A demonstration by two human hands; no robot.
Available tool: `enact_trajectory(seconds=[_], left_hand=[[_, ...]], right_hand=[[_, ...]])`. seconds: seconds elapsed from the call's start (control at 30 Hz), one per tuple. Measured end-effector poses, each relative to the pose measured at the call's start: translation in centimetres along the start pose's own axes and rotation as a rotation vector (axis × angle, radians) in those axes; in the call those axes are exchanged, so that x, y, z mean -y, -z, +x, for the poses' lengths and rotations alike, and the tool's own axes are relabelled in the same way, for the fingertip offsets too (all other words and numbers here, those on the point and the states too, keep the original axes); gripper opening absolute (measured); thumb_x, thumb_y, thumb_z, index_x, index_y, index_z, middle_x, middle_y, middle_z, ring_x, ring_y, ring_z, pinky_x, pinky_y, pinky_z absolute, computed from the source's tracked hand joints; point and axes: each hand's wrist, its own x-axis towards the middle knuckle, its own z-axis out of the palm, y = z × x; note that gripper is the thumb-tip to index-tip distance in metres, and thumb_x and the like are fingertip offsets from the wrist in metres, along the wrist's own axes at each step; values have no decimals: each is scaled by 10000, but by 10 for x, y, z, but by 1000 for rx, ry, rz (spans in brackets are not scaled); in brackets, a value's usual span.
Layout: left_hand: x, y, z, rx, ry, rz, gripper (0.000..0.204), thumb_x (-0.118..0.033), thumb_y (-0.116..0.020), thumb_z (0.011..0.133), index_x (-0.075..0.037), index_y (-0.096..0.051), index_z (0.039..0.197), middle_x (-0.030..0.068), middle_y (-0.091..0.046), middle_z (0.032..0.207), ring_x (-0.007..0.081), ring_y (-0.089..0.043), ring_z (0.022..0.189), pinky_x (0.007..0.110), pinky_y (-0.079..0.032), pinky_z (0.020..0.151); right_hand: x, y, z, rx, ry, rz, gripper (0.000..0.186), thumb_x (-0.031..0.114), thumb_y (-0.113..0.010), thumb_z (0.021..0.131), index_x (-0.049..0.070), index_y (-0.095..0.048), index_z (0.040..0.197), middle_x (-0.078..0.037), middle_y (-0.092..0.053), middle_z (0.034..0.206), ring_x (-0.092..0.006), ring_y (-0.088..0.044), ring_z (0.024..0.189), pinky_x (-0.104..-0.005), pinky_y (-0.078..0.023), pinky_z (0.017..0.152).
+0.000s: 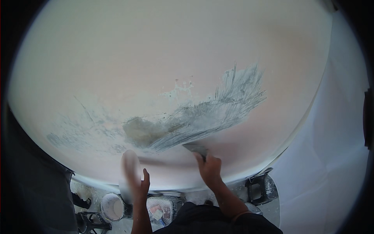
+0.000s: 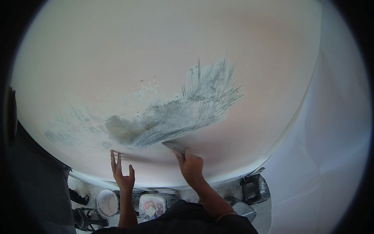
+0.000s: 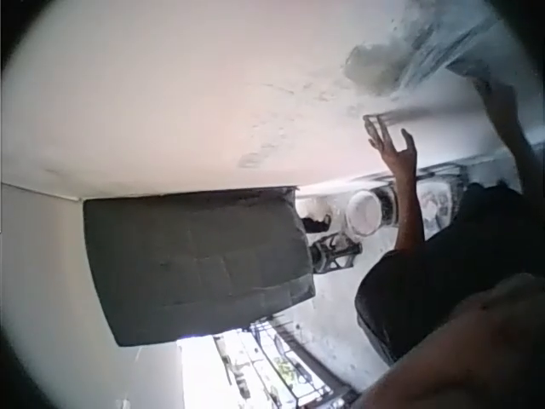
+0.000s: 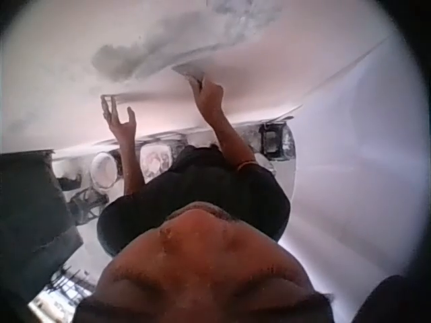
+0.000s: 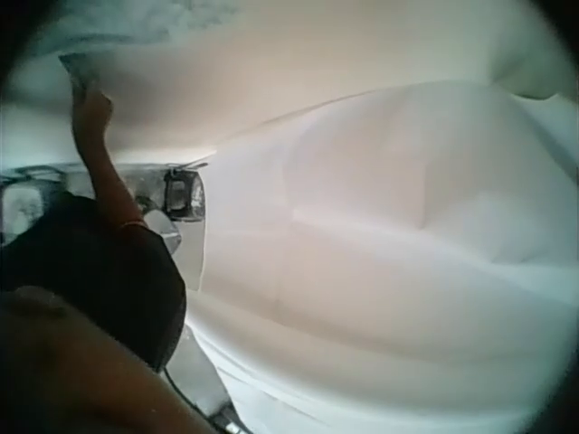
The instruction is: Using a putty knife to apply and smooth joint compound onto a wall surface.
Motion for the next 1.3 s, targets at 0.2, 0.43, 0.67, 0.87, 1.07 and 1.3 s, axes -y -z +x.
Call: enact_trajectory(seconds=[0.2,0.43,0.67,0.87,1.07,1.3], left_hand=[[1,-2,-3,58,41,-50,673,-53,-619,753,-92,-455,1404,167,-310,1531,343,-244,1437,577,-198,1117],[6,6,1,88,74,-22,663,-43,-612,761,-95,-456,1403,141,-348,1518,318,-311,1413,576,-190,1119],[10,8,-1,37,69,-29,644,-30,-608,766,-89,-467,1392,135,-435,1465,303,-377,1380,544,-178,1133],[15,15,-1,56,67,-53,644,-36,-609,773,-93,-462,1398,121,-408,1487,293,-378,1382,533,-172,1138],[31,5,-18,-99,13,-117,523,36,-605,748,-52,-562,1262,180,-561,1243,352,-535,1174,448,-429,981],[141,-89,-252,1075,203,-30,568,-316,-703,755,-38,-552,1227,222,-593,1194,382,-563,1127,444,-478,924]], right_hand=[[-3,-12,-5,-77,-66,12,346,254,-667,897,-39,-614,721,-188,-583,581,-380,-605,536,-410,-450,506],[-20,-10,1,-246,-85,-126,414,352,-645,901,-35,-612,757,-184,-559,536,-391,-576,493,-455,-443,481],[1,-3,15,-297,-148,285,383,349,-660,888,-10,-598,770,-175,-579,577,-403,-591,537,-464,-462,506],[2,-20,0,-123,23,20,342,321,-681,874,3,-609,768,-162,-554,544,-392,-574,504,-445,-454,480],[-9,-29,-8,-198,-7,27,319,278,-699,861,-10,-607,758,-170,-543,550,-396,-566,510,-460,-422,466],[5,-26,-4,-4,37,54,387,283,-683,875,-20,-577,659,-180,-505,497,-410,-534,474,-460,-401,458]])
